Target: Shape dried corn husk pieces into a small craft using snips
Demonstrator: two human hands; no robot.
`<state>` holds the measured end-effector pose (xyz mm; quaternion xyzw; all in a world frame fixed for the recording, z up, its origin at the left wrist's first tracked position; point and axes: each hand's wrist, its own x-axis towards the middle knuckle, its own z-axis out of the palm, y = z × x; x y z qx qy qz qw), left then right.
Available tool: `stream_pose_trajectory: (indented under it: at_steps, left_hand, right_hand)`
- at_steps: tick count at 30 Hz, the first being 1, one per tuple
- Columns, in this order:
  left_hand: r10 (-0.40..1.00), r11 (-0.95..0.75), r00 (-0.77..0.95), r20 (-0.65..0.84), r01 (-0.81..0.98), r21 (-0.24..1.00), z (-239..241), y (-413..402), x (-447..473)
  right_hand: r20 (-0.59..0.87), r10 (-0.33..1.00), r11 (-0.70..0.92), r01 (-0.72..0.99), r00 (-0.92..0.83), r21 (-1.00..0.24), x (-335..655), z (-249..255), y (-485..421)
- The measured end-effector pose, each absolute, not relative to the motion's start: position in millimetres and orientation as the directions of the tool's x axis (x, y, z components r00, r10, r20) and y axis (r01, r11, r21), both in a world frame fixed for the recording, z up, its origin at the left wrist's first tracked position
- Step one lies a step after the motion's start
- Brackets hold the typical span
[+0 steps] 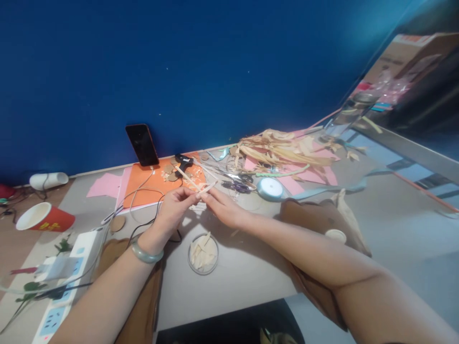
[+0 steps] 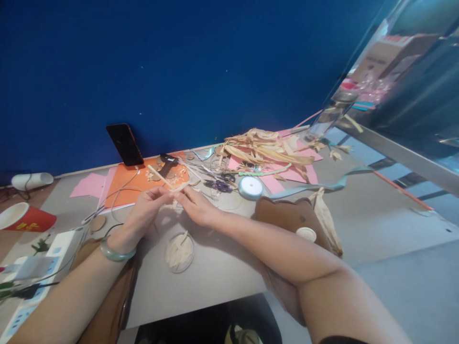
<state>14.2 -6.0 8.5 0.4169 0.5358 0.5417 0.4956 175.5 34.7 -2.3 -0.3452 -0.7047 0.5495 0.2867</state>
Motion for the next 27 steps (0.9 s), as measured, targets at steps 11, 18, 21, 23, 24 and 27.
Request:
stream_pose_trajectory:
  at_steps: [11, 18, 21, 23, 24, 27]
  left_hand:
    - [0.993, 0.078, -0.08, -0.083, -0.072, 0.994, 10, -9, 16]
    - [0.997, 0.024, -0.071, -0.031, -0.101, 0.995, 10, -6, 15]
    - [0.995, 0.026, -0.087, -0.039, -0.144, 0.989, 10, -5, 10]
    - [0.992, 0.034, -0.115, -0.053, -0.163, 0.986, 10, -3, 5]
    - [0.989, 0.038, -0.132, -0.061, -0.169, 0.985, 10, -2, 3]
    - [0.981, 0.044, -0.176, -0.077, -0.185, 0.982, 9, 0, 0]
  right_hand:
    - [-0.313, 0.606, -0.315, 0.141, -0.732, -0.938, 174, 3, 36]
    - [-0.386, 0.418, -0.593, 0.075, -0.822, -0.801, 175, 5, 38]
    - [-0.323, 0.378, -0.645, 0.004, -0.868, -0.764, 180, 10, 38]
    - [-0.273, 0.38, -0.66, -0.052, -0.884, -0.75, 186, 18, 39]
    - [-0.248, 0.394, -0.661, -0.085, -0.885, -0.746, 189, 22, 41]
    - [-0.204, 0.534, -0.624, -0.219, -0.821, -0.75, 193, 29, 50]
